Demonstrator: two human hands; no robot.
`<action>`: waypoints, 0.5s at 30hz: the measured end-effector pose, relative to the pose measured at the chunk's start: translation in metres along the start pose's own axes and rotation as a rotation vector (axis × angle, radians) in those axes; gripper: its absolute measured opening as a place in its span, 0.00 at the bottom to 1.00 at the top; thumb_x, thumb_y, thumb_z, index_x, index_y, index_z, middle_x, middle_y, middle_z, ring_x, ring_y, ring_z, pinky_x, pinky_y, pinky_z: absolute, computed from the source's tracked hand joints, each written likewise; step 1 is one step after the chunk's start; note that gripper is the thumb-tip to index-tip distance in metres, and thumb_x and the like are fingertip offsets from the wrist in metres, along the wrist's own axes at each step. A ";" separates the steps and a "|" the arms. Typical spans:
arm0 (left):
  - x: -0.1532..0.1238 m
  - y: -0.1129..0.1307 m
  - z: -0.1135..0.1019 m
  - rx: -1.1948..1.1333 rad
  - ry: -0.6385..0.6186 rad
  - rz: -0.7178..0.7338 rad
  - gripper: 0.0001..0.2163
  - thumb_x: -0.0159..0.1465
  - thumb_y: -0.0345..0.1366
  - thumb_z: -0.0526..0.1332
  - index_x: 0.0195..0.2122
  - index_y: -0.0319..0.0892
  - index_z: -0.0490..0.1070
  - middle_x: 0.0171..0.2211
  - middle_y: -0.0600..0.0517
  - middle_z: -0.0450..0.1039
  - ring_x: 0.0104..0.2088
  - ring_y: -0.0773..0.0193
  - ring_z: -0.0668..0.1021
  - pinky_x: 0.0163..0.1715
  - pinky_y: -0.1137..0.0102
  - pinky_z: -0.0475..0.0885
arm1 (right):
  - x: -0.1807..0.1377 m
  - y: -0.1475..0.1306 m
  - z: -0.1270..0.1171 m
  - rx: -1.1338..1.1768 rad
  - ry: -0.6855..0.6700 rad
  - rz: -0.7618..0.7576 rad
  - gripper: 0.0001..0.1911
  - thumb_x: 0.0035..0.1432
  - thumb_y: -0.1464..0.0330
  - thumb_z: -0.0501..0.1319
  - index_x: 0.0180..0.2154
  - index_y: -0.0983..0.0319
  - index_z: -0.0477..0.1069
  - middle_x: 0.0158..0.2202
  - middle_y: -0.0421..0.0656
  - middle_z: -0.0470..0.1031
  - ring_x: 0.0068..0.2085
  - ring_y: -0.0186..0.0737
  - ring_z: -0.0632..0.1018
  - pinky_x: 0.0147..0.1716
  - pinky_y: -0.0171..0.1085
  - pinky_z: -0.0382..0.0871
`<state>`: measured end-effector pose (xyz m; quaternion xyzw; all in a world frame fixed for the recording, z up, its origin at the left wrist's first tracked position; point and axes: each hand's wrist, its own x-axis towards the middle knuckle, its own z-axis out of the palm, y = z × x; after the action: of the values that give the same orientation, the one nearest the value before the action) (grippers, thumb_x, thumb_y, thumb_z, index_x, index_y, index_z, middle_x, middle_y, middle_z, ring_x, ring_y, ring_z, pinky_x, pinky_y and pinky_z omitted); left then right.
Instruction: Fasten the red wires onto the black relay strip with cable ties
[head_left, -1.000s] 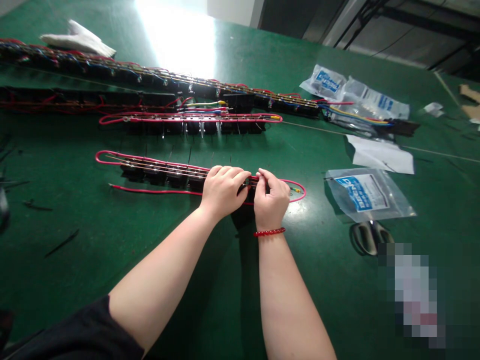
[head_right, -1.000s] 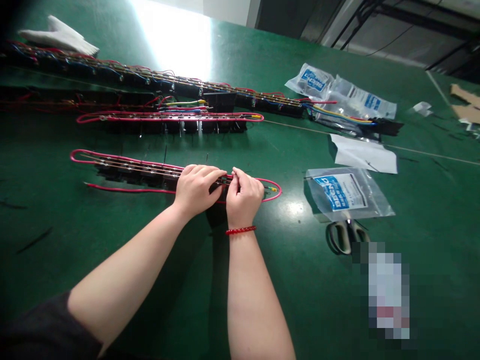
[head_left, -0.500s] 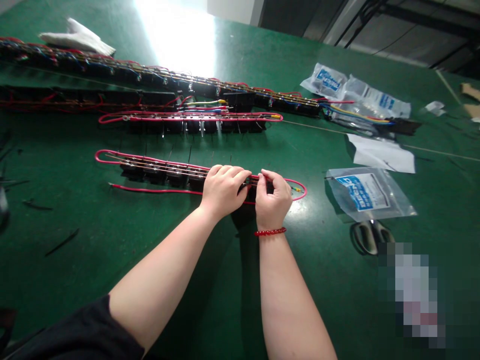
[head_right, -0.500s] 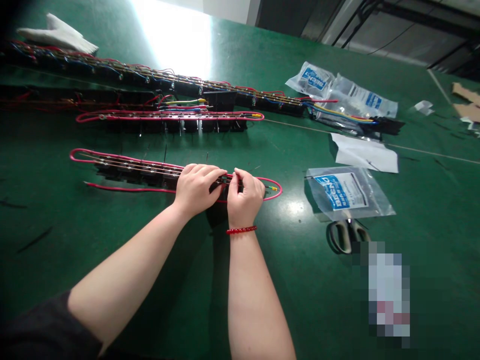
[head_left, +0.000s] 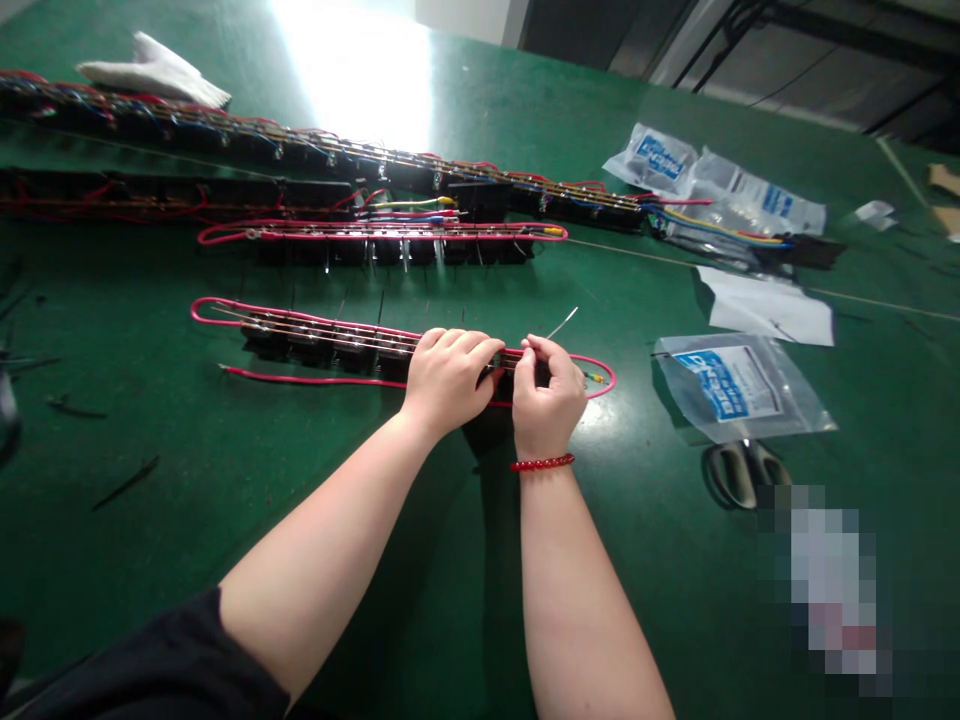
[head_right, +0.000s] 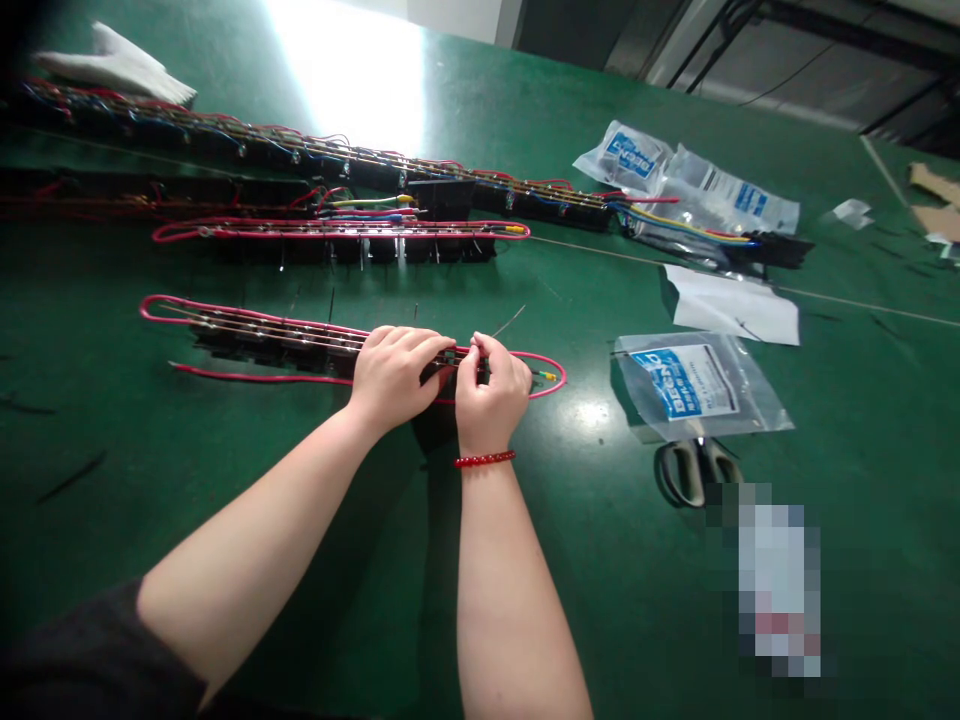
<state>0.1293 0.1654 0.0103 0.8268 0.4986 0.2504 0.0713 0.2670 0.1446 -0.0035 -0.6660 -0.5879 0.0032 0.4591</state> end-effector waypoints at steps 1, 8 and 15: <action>0.000 0.000 0.000 0.000 0.001 0.000 0.13 0.67 0.39 0.57 0.50 0.47 0.75 0.49 0.49 0.79 0.49 0.54 0.77 0.52 0.57 0.65 | 0.000 0.000 0.000 -0.002 0.006 -0.002 0.12 0.65 0.67 0.55 0.44 0.59 0.76 0.41 0.44 0.83 0.42 0.41 0.81 0.49 0.45 0.73; 0.000 0.000 -0.001 -0.006 0.008 0.000 0.13 0.67 0.38 0.57 0.50 0.48 0.75 0.49 0.50 0.79 0.49 0.54 0.77 0.52 0.57 0.65 | 0.000 0.002 0.002 -0.003 0.046 -0.026 0.10 0.67 0.67 0.55 0.43 0.58 0.74 0.40 0.43 0.83 0.41 0.40 0.82 0.47 0.43 0.74; -0.001 0.001 0.000 0.004 0.016 0.003 0.13 0.67 0.39 0.57 0.49 0.47 0.75 0.49 0.50 0.79 0.48 0.55 0.77 0.51 0.57 0.65 | 0.000 0.002 0.002 0.006 0.034 0.014 0.08 0.65 0.66 0.57 0.41 0.58 0.74 0.40 0.42 0.81 0.40 0.40 0.80 0.46 0.43 0.74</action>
<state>0.1293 0.1645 0.0107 0.8257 0.4982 0.2563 0.0653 0.2674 0.1460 -0.0058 -0.6688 -0.5753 -0.0031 0.4709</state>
